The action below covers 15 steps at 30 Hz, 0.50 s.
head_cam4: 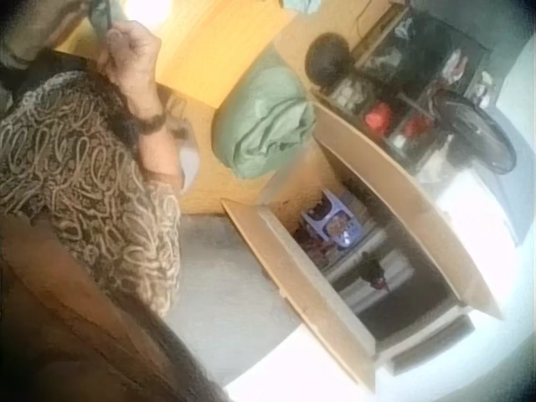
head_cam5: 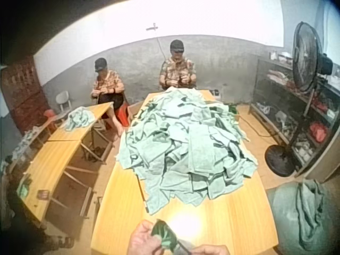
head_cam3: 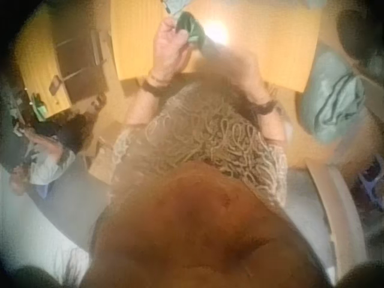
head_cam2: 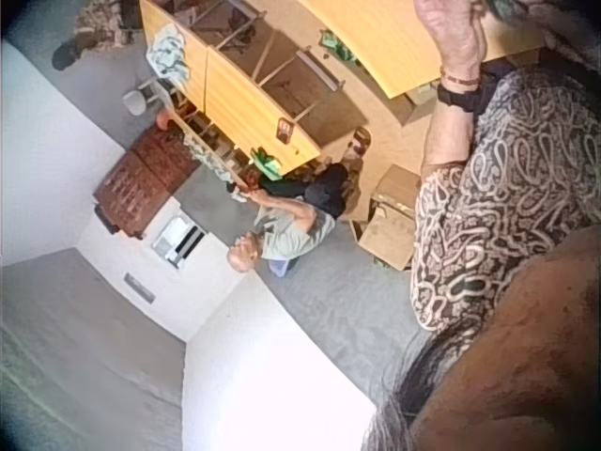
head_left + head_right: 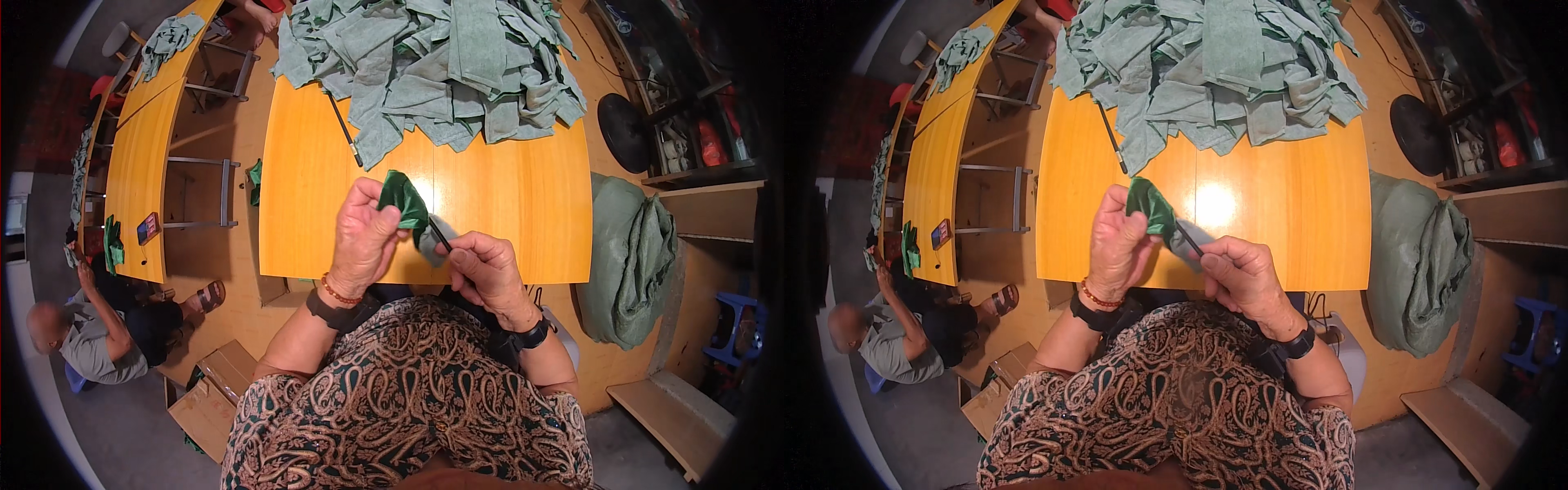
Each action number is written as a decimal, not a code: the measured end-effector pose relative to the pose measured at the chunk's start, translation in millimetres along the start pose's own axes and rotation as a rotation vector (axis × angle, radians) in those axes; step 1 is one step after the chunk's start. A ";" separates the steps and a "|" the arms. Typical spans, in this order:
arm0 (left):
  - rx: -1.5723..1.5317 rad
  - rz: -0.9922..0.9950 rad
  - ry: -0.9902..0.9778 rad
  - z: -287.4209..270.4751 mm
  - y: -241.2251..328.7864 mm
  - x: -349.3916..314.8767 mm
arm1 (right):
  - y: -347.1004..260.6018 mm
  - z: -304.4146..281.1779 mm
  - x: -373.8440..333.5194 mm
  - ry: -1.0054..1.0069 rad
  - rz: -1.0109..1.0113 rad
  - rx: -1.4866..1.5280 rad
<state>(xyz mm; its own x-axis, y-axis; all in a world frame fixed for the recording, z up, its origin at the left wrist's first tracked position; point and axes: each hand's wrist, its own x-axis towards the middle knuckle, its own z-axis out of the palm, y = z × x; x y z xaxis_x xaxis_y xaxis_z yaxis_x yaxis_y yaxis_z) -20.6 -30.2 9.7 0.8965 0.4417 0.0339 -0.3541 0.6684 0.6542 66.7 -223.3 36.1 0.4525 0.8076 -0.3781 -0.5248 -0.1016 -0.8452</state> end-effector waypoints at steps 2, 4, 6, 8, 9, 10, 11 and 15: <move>-0.019 -0.075 0.024 3.8 -5.4 -5.2 | 0.6 4.7 -0.3 0.003 -0.006 0.052; -0.007 -0.128 0.061 9.0 -2.8 -6.0 | 3.8 6.0 -0.5 0.012 -0.011 0.035; 0.010 -0.199 0.070 8.2 3.1 -3.9 | 5.5 5.2 -1.5 0.011 -0.047 -0.043; 0.059 -0.185 -0.005 -0.7 4.4 -1.5 | 5.9 2.5 -3.0 0.001 -0.119 -0.180; 0.084 -0.179 -0.043 -3.7 4.3 -0.1 | 5.3 2.4 -2.1 -0.015 -0.146 -0.205; 0.136 -0.169 -0.046 -4.2 3.4 1.7 | 3.6 2.2 0.2 -0.032 -0.173 -0.230; 0.186 -0.159 -0.051 -3.2 1.9 4.6 | 1.7 1.9 2.5 -0.047 -0.201 -0.255; 0.453 -0.177 -0.121 6.6 0.8 6.7 | 3.1 -0.1 9.2 -0.043 -0.248 -0.217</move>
<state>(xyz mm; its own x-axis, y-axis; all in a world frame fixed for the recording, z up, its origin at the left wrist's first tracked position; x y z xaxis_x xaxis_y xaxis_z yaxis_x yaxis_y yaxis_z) -13.1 -30.6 15.4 0.9664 0.2544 -0.0377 -0.0663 0.3880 0.9193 69.3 -216.3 30.0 0.5136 0.8468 -0.1383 -0.2349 -0.0162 -0.9719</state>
